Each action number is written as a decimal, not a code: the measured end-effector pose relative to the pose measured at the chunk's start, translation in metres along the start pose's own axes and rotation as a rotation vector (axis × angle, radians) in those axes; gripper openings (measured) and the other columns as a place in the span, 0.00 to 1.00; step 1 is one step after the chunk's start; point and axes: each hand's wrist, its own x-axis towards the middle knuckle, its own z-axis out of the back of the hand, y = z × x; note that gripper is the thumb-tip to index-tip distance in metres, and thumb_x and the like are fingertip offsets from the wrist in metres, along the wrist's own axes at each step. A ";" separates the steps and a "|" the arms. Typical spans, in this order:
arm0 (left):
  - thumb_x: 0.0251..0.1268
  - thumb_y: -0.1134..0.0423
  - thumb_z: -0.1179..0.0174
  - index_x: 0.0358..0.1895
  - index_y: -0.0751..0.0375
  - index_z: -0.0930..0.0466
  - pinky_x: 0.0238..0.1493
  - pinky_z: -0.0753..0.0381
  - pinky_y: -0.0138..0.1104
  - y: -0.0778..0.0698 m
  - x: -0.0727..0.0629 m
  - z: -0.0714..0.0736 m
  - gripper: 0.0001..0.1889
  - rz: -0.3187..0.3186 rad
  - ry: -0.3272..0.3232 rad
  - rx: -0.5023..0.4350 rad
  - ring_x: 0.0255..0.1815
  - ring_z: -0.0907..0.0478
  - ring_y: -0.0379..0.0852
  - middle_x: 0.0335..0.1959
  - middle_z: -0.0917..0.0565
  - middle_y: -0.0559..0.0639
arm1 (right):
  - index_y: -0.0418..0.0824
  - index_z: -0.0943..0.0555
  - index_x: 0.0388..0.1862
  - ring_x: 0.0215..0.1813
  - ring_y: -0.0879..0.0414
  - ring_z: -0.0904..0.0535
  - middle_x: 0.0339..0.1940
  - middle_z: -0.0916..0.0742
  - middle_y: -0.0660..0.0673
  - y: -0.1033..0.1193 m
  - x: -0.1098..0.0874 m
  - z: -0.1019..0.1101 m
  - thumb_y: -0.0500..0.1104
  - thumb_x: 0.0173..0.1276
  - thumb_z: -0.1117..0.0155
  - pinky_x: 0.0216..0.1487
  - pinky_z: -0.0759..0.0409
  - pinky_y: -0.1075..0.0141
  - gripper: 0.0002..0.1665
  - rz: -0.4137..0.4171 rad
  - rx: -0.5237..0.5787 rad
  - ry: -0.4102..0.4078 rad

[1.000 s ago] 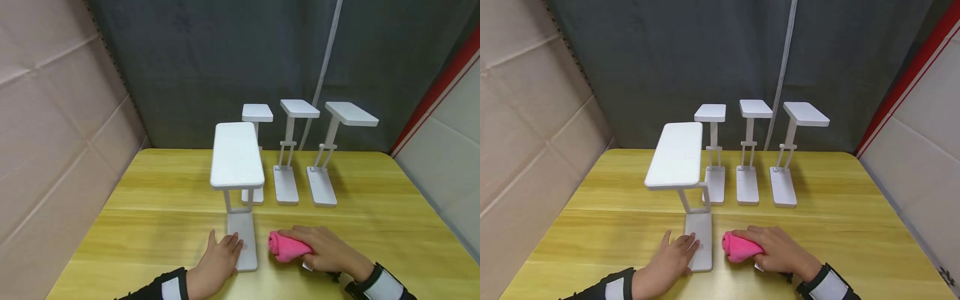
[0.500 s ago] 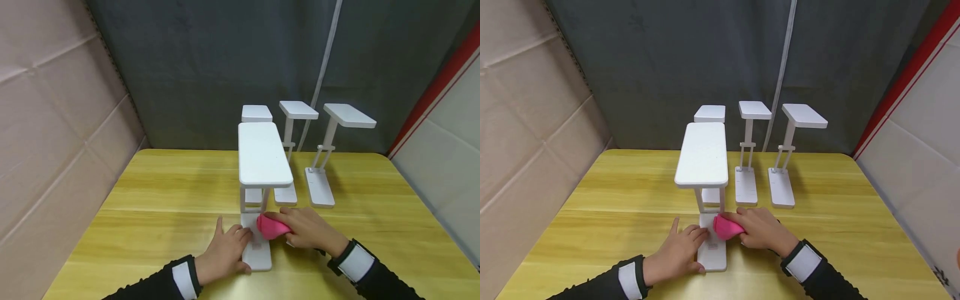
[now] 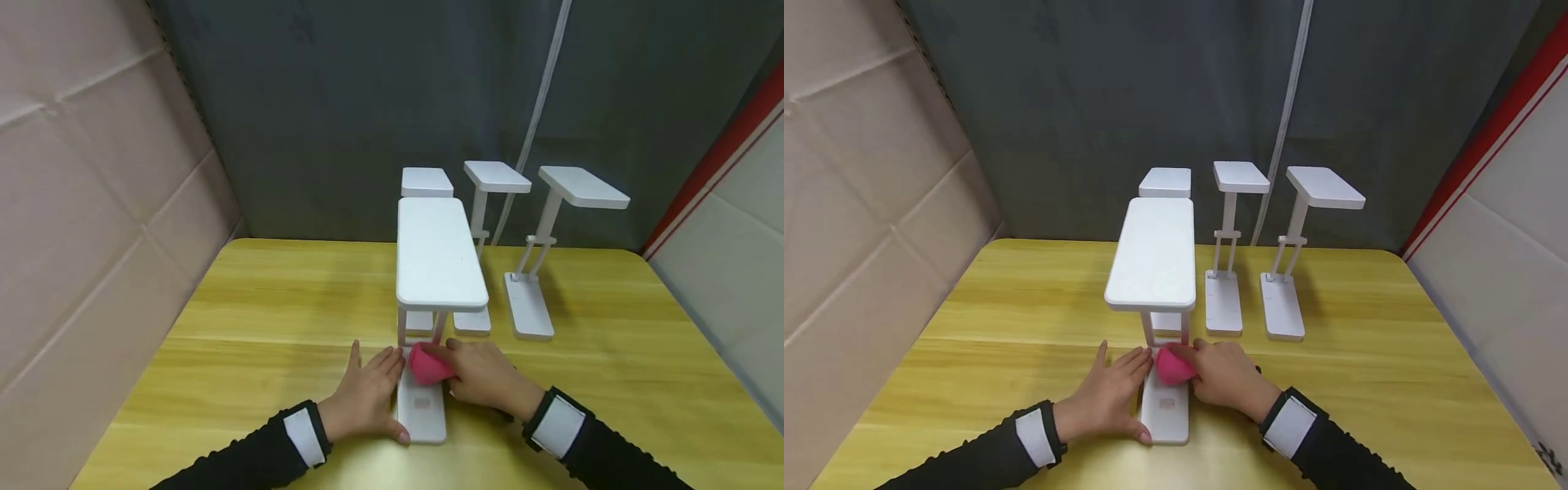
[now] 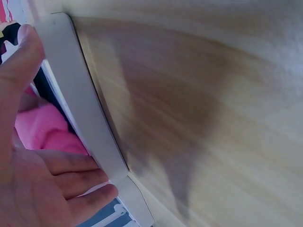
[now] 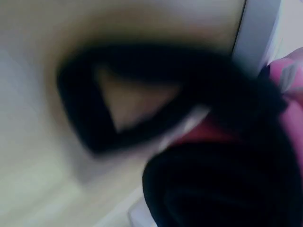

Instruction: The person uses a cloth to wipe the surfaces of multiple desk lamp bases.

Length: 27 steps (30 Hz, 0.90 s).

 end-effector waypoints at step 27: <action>0.35 0.21 0.40 0.71 0.67 0.41 0.60 0.58 0.72 0.007 -0.002 0.000 0.64 0.022 -0.016 -0.084 0.73 0.47 0.58 0.72 0.40 0.58 | 0.49 0.22 0.61 0.27 0.70 0.29 0.42 0.16 0.58 0.004 -0.021 0.031 0.35 0.46 0.38 0.22 0.30 0.74 0.37 0.208 0.340 0.245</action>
